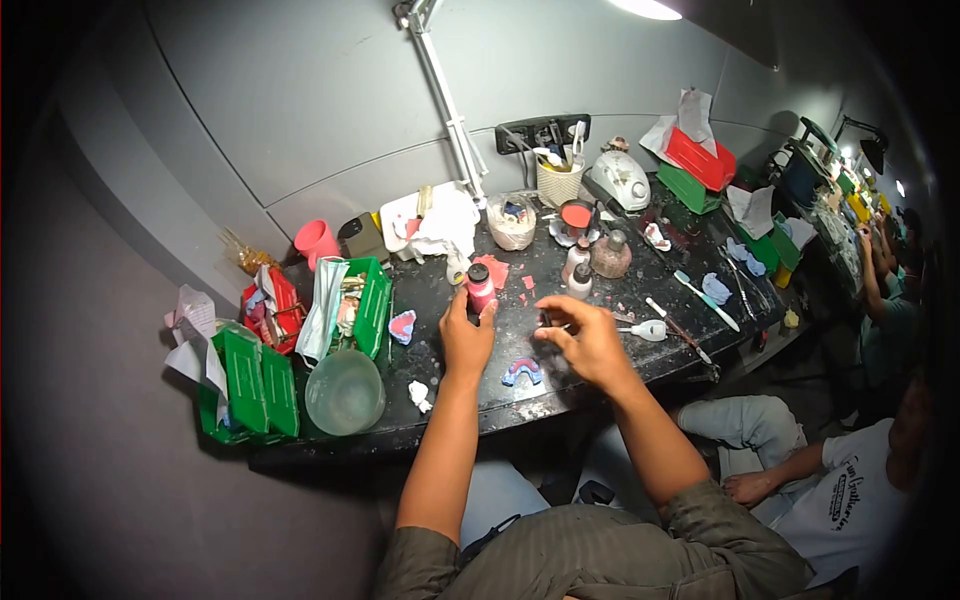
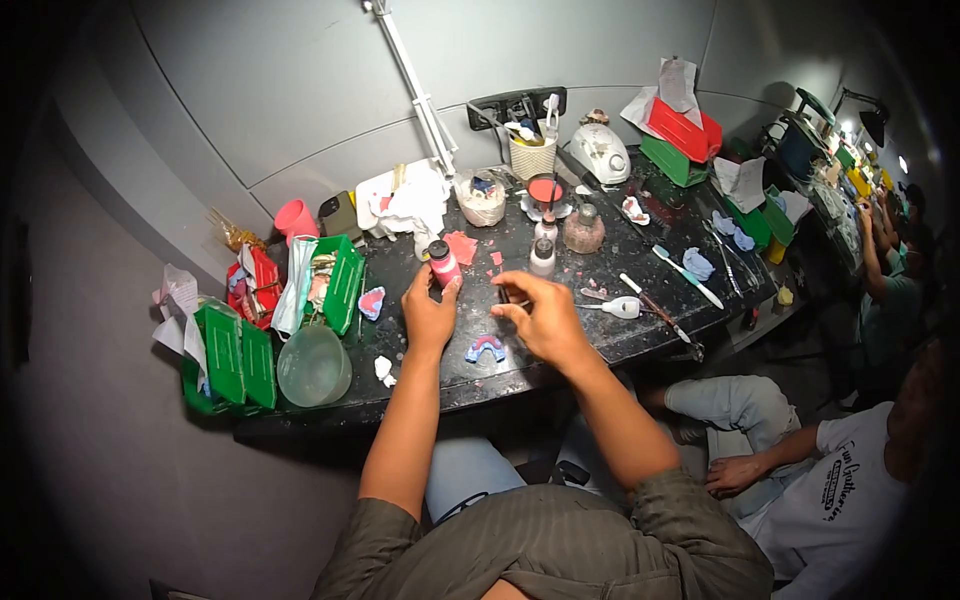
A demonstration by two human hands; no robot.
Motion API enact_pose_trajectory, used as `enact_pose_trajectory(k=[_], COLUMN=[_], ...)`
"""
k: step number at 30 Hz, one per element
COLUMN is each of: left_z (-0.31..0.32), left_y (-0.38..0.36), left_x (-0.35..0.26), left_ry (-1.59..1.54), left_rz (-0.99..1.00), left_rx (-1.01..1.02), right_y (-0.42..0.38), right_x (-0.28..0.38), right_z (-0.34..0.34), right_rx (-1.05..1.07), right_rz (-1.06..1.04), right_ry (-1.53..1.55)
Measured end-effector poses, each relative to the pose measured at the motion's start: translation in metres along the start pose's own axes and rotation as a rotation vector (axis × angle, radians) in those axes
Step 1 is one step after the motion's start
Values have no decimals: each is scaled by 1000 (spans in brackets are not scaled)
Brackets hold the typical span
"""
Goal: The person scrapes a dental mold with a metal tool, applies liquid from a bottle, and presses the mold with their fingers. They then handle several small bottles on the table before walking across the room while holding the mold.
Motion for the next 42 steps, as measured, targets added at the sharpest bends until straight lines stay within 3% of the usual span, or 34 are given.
enact_pose_trajectory(k=[6, 13, 17, 19, 20, 22, 23, 25, 27, 30, 32, 33, 37, 39, 40, 42], left_z=[-3, -11, -28, -44, -32, 21, 45, 80, 118, 122, 116, 116, 114, 113, 112, 112], left_y=[0, -2, -6, -26, -32, -38, -36, -26, -18, -16, -18, -20, -25, -28, -28, -28], left_x=[-8, -17, -51, -94, -113, -142, -147, -130, -112, -116, -120, -119, -115, -115, -118, -121], left_ry=[2, 9, 33, 61, 16, 23, 4, -215, -185, -174, -180, -176, -64, -33, -30, -123], left_rz=[30, 56, 269, 577, 633, 676, 596, 224, 88, 126, 115, 115, 107, 102, 108, 46], left_rx=[-4, -43, -232, -406, -345, 35, 106, 142, 346, 280, 263, 267, 285, 288, 291, 297], right_y=[29, 63, 60, 56, 58, 60, 61, 62, 64, 68, 62, 62, 66, 61, 59, 53], right_x=[51, 19, 12, 22, 14, 16, 16, 19, 26, 22, 40, 38, 30, 29, 27, 43], right_z=[-89, -74, -68, -71, -71, -71, -70, -68, -68, -77, -74, -75, -60, -59, -62, -73], right_rx=[-337, -221, -200, -207, -206, -177, -148, -145, -129, -136, -155, -156, 46, 253, 248, 149], right_rz=[-251, -240, -191, -215, -216, -203, -190, -251, -257, -195, -395, -391, -316, -199, -199, -361], right_ry=[-122, -91, -122, -174, -144, -140, -140, -198, -262, -314, -534, -530, -839, -981, -977, -660])
Point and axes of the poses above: each hand's wrist, its own y-axis towards the middle knuckle, its own z-axis out of the palm, x = y × z, the point moved 10 cm from there along y, towards the middle knuckle, and after that the axes turned 6 degrees about -x, right-handed, at the moved point
